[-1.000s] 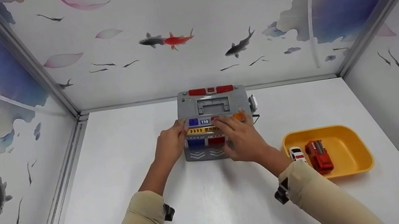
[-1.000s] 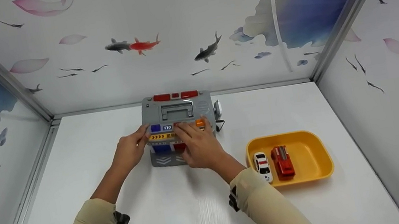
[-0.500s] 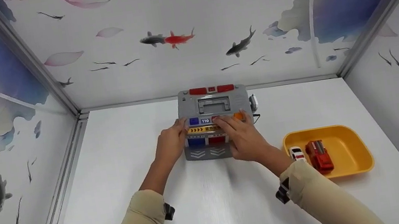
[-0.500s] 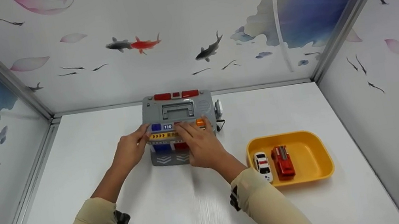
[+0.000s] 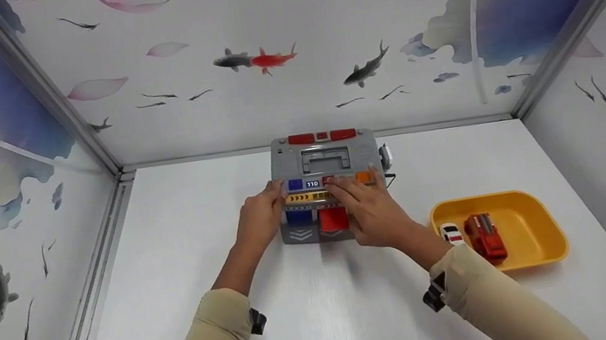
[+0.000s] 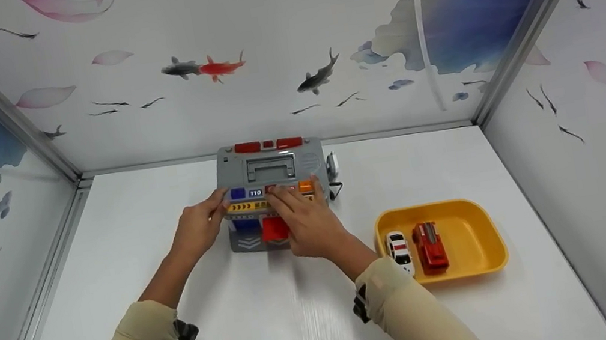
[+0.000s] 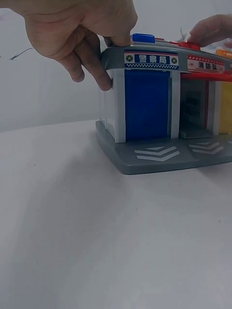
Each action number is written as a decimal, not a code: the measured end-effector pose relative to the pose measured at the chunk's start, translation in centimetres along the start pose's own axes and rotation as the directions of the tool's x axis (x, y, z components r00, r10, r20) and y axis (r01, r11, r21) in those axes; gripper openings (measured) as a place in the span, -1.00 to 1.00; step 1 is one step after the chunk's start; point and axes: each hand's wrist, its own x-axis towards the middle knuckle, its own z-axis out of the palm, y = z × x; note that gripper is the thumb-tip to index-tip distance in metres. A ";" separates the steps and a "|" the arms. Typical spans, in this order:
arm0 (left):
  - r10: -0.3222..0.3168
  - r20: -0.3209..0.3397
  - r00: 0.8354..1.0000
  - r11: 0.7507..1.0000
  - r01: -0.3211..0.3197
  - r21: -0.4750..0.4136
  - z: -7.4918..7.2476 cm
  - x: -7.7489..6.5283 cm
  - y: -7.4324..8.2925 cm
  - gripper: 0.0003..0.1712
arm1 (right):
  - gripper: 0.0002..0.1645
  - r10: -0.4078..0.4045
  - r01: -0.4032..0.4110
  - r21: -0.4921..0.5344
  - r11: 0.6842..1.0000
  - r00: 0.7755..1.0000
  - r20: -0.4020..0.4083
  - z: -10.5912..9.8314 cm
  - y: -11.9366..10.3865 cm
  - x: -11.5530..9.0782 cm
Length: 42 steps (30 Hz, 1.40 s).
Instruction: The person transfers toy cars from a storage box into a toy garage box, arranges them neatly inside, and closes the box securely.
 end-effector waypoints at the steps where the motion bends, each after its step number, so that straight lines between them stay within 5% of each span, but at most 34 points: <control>1: 0.000 0.002 1.000 1.000 0.000 -0.005 0.0 0.0 0.0 -0.46 | -0.13 -0.004 0.004 -0.010 1.000 1.000 0.005 -0.1 0.0 -0.1; 22: -0.002 0.011 1.000 1.000 0.002 -0.006 -0.1 0.0 -0.1 -0.46 | -0.17 0.106 -0.103 0.079 0.992 0.993 -0.041 -2.8 4.1 -5.5; 42: 0.007 0.015 1.000 1.000 -0.007 0.014 -0.1 0.1 -0.2 -0.43 | -0.37 0.237 -0.252 0.147 0.956 0.965 0.110 -5.8 9.5 -12.0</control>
